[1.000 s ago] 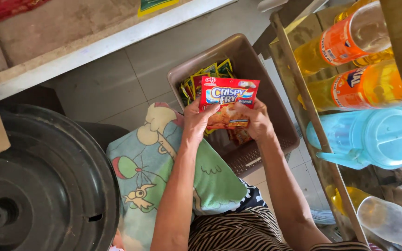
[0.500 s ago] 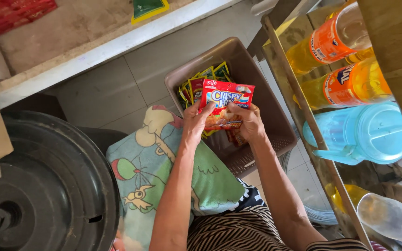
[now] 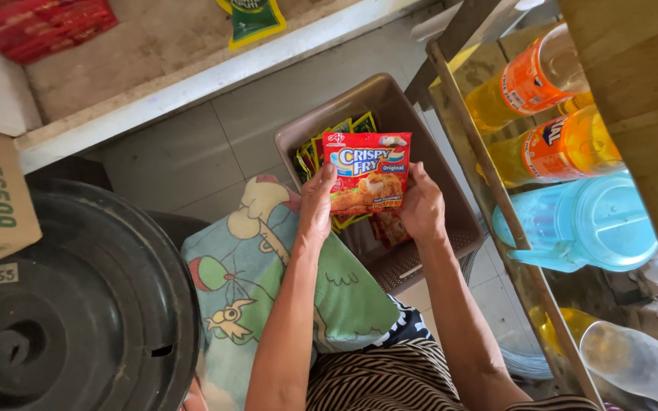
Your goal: Organizing and stacking seasoning packets on a shelf.
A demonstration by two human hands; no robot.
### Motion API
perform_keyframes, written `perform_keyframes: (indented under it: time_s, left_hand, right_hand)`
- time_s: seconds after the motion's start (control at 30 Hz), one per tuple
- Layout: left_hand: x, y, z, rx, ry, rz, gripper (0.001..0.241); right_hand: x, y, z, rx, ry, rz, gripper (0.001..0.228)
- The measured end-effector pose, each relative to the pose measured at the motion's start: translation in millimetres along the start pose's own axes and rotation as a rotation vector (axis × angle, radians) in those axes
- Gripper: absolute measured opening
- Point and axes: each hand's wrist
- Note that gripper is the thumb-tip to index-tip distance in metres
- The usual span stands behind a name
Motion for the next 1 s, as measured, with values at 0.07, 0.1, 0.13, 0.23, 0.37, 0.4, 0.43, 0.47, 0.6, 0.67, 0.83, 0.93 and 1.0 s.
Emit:
perform_keyframes:
  time_s: [0.07, 0.1, 0.13, 0.23, 0.37, 0.4, 0.43, 0.47, 0.6, 0.67, 0.83, 0.93, 1.0]
  left_hand:
    - [1.2, 0.3, 0.7, 0.038, 0.0, 0.011, 0.04]
    - [1.2, 0.4, 2.1, 0.075, -0.007, 0.024, 0.04]
    - [4.8, 5.0, 7.9, 0.076, 0.008, 0.023, 0.04]
    - [14.5, 16.6, 21.6, 0.174, -0.026, 0.045, 0.041]
    - [18.1, 19.4, 39.3, 0.225, 0.016, 0.011, 0.045]
    - [19.0, 18.9, 42.3, 0.196, 0.056, -0.014, 0.046]
    - [21.7, 26.5, 53.7, 0.195, 0.093, -0.009, 0.046]
    - [24.5, 35.5, 62.2, 0.126, 0.208, 0.002, 0.047]
    - [25.5, 40.9, 75.2, 0.049, 0.561, 0.142, 0.048]
    - [21.2, 24.4, 74.3, 0.07, 0.609, 0.188, 0.042]
    - [39.7, 42.1, 119.8, 0.103, 0.629, 0.262, 0.036]
    - [46.2, 43.5, 150.5, 0.188, 0.552, 0.235, 0.038]
    - [50.7, 41.3, 167.8, 0.303, 0.493, 0.196, 0.035]
  right_hand:
    - [1.4, -11.4, 5.3, 0.058, -0.016, -0.006, 0.038]
    - [1.0, -16.1, 7.7, 0.114, -0.029, -0.006, 0.033]
    - [5.1, -12.2, 2.6, 0.116, -0.031, -0.02, 0.033]
    - [11.5, -4.9, -8.8, 0.109, -0.05, -0.133, 0.03]
    - [12.0, 39.0, -24.5, 0.15, -0.131, -0.124, 0.033]
    - [19.5, 57.1, -31.9, 0.257, -0.262, -0.094, 0.041]
    - [16.4, 69.4, -31.6, 0.254, -0.26, -0.131, 0.041]
    - [15.6, 79.2, -32.5, 0.37, -0.282, -0.101, 0.05]
    - [19.1, 122.2, -37.9, 0.65, -0.371, -0.134, 0.06]
    - [6.3, 128.8, -28.3, 0.625, -0.402, -0.172, 0.059]
    - [-11.7, 163.1, -20.2, 0.532, -0.478, -0.245, 0.055]
    - [-12.8, 187.6, -29.6, 0.62, -0.467, -0.252, 0.053]
    - [-10.1, 203.2, -37.6, 0.302, -0.237, -0.236, 0.044]
Point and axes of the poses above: each hand's wrist, its own x-axis away from the middle knuckle, its own y-axis out of the palm, z = x × y, and after that the axes turned 12 degrees about x, right-handed
